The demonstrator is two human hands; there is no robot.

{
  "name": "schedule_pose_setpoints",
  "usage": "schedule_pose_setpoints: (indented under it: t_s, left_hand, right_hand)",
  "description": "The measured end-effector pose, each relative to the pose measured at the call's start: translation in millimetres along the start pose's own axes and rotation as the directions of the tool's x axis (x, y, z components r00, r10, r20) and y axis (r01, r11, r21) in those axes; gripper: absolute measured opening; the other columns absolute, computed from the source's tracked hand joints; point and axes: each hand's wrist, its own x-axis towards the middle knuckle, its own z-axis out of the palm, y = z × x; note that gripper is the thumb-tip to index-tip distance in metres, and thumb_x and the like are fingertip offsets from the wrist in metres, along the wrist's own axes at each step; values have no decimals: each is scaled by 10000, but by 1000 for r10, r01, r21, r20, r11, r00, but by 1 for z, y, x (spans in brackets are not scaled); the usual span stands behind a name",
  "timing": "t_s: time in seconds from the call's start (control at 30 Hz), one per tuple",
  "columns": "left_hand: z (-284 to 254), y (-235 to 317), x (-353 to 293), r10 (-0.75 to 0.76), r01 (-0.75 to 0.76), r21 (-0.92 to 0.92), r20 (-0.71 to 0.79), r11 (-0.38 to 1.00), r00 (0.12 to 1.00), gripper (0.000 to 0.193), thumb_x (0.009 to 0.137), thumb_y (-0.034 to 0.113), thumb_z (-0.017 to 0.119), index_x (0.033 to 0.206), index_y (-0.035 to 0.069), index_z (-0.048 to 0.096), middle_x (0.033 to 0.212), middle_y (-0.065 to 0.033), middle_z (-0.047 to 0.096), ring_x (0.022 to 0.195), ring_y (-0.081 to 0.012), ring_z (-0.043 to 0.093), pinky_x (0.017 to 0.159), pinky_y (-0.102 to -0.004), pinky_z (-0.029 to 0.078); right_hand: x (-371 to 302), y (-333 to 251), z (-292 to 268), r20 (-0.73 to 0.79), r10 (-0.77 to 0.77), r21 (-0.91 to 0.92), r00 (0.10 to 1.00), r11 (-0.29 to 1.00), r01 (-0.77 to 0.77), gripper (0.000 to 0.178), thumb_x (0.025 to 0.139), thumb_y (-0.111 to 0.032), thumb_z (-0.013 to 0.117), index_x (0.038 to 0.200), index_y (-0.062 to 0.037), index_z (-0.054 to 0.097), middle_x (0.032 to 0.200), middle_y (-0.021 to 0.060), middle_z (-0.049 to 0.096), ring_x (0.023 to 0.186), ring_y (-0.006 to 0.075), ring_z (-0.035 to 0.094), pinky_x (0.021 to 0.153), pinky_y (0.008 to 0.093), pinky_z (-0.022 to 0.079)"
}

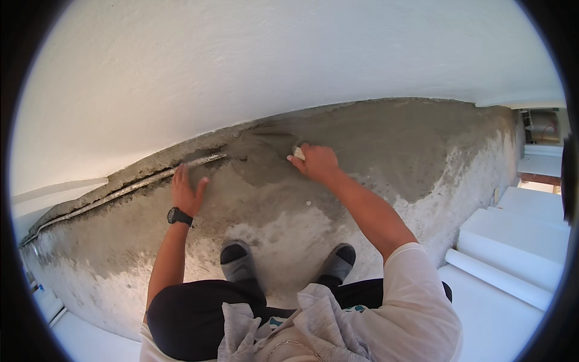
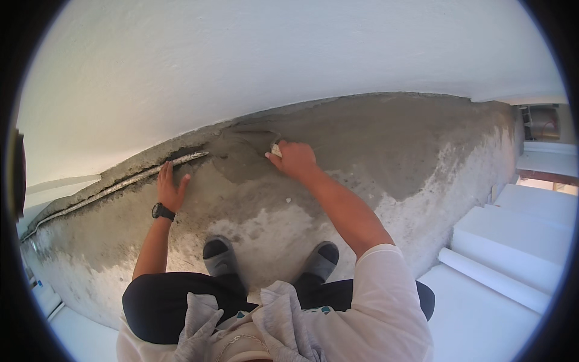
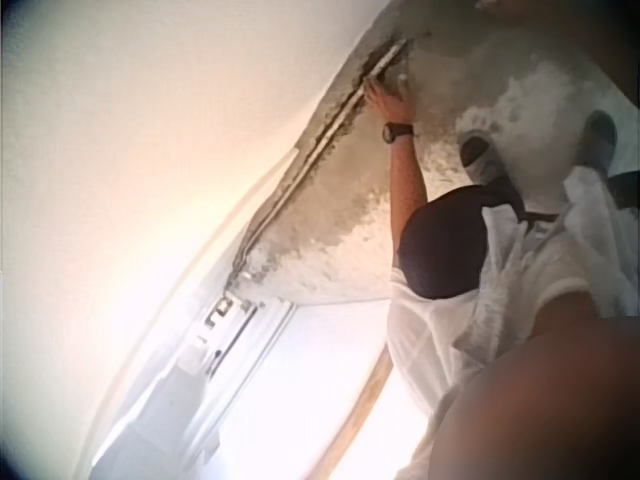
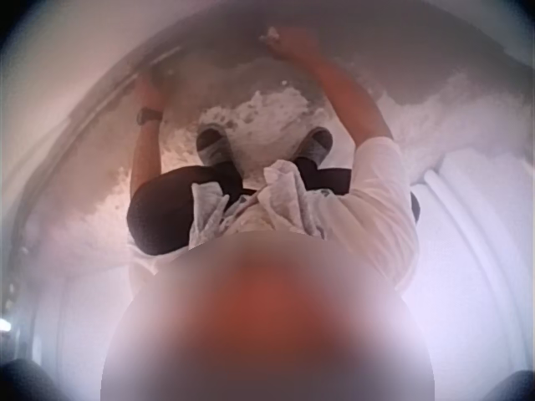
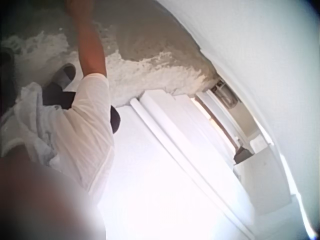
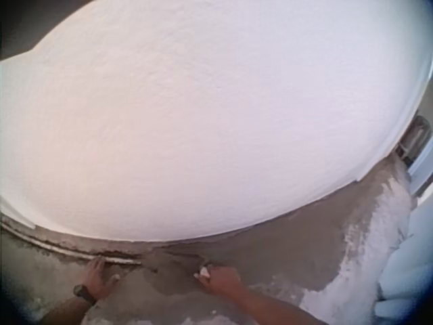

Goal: The person applies plaster to a wall using a trowel, smoothing the surface in repeated strokes. The person occasionally pauses to scoop more plaster from a bucket and continues spreading it along the wall.

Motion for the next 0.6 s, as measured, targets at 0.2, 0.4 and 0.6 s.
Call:
schedule_pose_setpoints:
  t_s: [0.2, 0.4, 0.6]
  left_hand:
    - [-1, 0, 0, 20, -20, 0, -10, 1000, 1000, 813, 953, 542, 613, 1414, -109, 451, 1478, -307, 444, 1394, -459, 385, 1159, -525, 313]
    - [-1, -2, 0, 37, -37, 35, 1, 999, 999, 819, 953, 558, 601, 1417, -100, 454, 1466, -309, 455, 1387, -458, 396, 1157, -530, 310]
    - [2, -1, -1, 43, -42, 59, -1, 997, 999, 814, 955, 548, 601, 1422, -100, 445, 1462, -311, 456, 1381, -465, 396, 1159, -527, 301]
  right_hand:
    - [7, -4, 2, -11, -31, 17, 999, 999, 31, 545, 940, -570, 589, 892, -30, 652, 749, 174, 698, 689, 374, 692, 637, 476, 555]
    - [6, -11, 2, -10, -36, 19, 999, 999, 36, 542, 935, -568, 598, 886, -31, 650, 741, 177, 694, 684, 380, 688, 633, 479, 551]
    - [4, -13, 2, -14, -22, 49, 1000, 999, 22, 542, 933, -569, 601, 874, -32, 649, 737, 177, 693, 690, 384, 688, 631, 487, 549]
